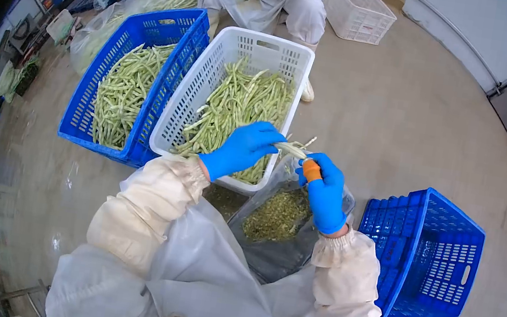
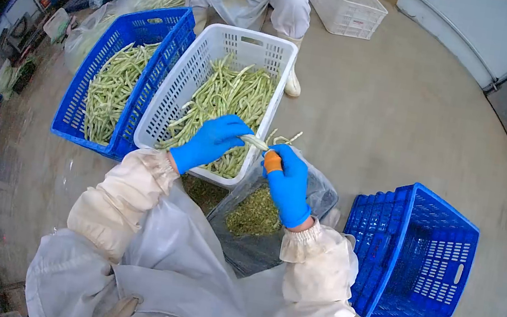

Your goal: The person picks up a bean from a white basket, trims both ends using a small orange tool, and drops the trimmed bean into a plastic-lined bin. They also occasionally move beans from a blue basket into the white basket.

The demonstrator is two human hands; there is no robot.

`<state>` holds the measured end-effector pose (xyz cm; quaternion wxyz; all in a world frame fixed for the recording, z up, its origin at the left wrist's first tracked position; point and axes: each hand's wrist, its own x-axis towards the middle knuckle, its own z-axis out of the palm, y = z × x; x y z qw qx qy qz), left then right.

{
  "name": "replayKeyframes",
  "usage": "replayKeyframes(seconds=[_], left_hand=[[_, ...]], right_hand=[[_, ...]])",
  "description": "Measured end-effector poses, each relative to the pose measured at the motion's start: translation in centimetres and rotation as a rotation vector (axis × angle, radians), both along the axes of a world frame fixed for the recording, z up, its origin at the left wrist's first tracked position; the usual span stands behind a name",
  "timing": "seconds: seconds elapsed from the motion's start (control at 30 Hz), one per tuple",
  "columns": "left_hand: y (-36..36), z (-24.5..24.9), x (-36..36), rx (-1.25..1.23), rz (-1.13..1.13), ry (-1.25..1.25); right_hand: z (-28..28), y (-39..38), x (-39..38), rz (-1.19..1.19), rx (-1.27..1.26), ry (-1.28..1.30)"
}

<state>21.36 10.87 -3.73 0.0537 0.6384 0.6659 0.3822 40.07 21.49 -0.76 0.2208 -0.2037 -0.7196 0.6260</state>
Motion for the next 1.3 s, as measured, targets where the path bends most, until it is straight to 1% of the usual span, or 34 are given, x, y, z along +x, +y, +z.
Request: replayKeyframes(seconds=[0.03,0.07,0.1,0.13,0.17,0.2,0.23,0.27,0.3,0.33,0.37,0.4,0.47,0.5,0.53,0.57,0.6,0.63,0.67,0.73,0.77,0.83,0.87,0.93,1.0,1.07,1.13,1.17,1.2,1.23,1.27,1.3], left_hand=[[0.3,-0.6,0.8,0.0,0.002,0.0],[0.8,-1.2,1.8,0.019,-0.084,-0.313],[1.1,-1.5,2.7,0.038,-0.171,-0.626],[1.1,-0.9,3.6,0.039,-0.171,-0.627],[1.0,-0.2,4.4,-0.055,-0.194,-0.835],[0.7,1.0,5.0,-0.15,-0.216,-1.046],[0.4,3.6,5.0,-0.289,-0.123,-1.213],[0.8,3.1,4.1,-0.287,-0.122,-1.212],[1.4,2.2,2.9,-0.091,-0.142,-1.282],[1.9,2.0,1.5,0.106,-0.163,-1.345],[2.2,2.1,-0.6,0.246,-0.183,-1.47],[2.2,2.5,-3.0,0.396,-0.199,-1.591],[0.9,2.8,-7.1,0.658,-0.283,-1.948],[0.4,3.4,-7.7,0.679,-0.306,-1.944],[0.3,3.1,-7.8,0.684,-0.305,-1.943],[0.5,2.7,-7.7,0.613,-0.37,-1.935],[0.8,2.3,-7.3,0.54,-0.437,-1.928],[1.0,3.1,-5.7,0.49,-0.356,-1.945],[1.4,2.9,-4.8,0.488,-0.356,-1.95],[2.0,2.7,-3.4,0.404,-0.319,-1.929],[2.3,2.7,-2.8,0.402,-0.32,-1.93],[2.6,2.8,-1.9,0.394,-0.301,-1.869],[2.8,2.9,-1.7,0.389,-0.292,-1.839],[3.1,3.0,-1.6,0.398,-0.298,-1.789],[3.1,3.1,-1.5,0.452,-0.13,-1.693],[3.1,3.2,-1.6,0.465,-0.1,-1.647],[3.0,3.5,-1.3,0.477,-0.071,-1.603],[2.9,3.6,-1.0,0.451,0.027,-1.493],[2.9,3.9,-0.6,0.423,0.12,-1.381],[3.0,4.1,-0.2,0.423,0.12,-1.381],[3.1,4.4,0.2,0.426,0.165,-1.33],[3.2,4.5,0.6,0.429,0.21,-1.277]], right_hand=[[0.7,-0.7,0.0,-0.063,-0.134,0.114],[1.0,-1.1,0.0,-0.126,-0.269,0.226],[1.0,-1.2,0.0,-0.123,-0.268,0.225],[1.0,-1.2,0.1,-0.106,-0.318,0.294],[1.0,-1.2,0.1,-0.088,-0.367,0.362],[0.9,-1.1,0.3,-0.088,-0.365,0.356],[0.8,-0.8,0.6,-0.111,-0.272,0.292],[0.7,-0.4,0.7,-0.131,-0.179,0.233],[0.3,0.0,1.1,-0.131,-0.178,0.235],[-0.5,0.6,1.7,-0.186,-0.217,0.18],[-1.3,1.4,2.4,-0.239,-0.254,0.124],[-2.4,2.5,3.4,-0.235,-0.25,0.124],[-4.9,4.8,5.2,-0.512,-0.412,0.144],[-5.7,5.6,5.5,-0.504,-0.412,0.142],[-6.1,6.2,5.8,-0.51,-0.371,-0.033],[-6.6,6.6,6.1,-0.518,-0.329,-0.209],[-6.5,6.0,5.7,-0.522,-0.327,-0.213],[-6.3,4.8,4.6,-0.331,-0.103,-0.19],[-6.1,3.5,3.4,-0.136,0.116,-0.164],[-5.1,0.7,0.8,-0.018,-0.015,0.104],[-4.2,0.0,0.2,-0.02,-0.015,0.104],[-2.3,-1.0,-0.6,0.233,-0.258,0.078],[-1.8,-1.3,-1.0,0.233,-0.258,0.08],[-1.3,-1.6,-1.5,0.328,-0.513,0.006],[-1.2,-1.7,-1.8,0.343,-0.533,0.041],[-0.9,-1.8,-1.9,0.362,-0.553,0.072],[-0.3,-2.1,-2.0,0.323,-0.649,0.075],[-0.6,-2.3,-2.1,0.324,-0.649,0.073],[-1.2,-2.5,-2.4,0.246,-0.588,0.044],[-1.8,-2.6,-2.6,0.168,-0.527,0.016],[-2.5,-2.5,-2.8,0.168,-0.526,0.016],[-3.1,-2.4,-3.0,0.157,-0.439,0.008]])
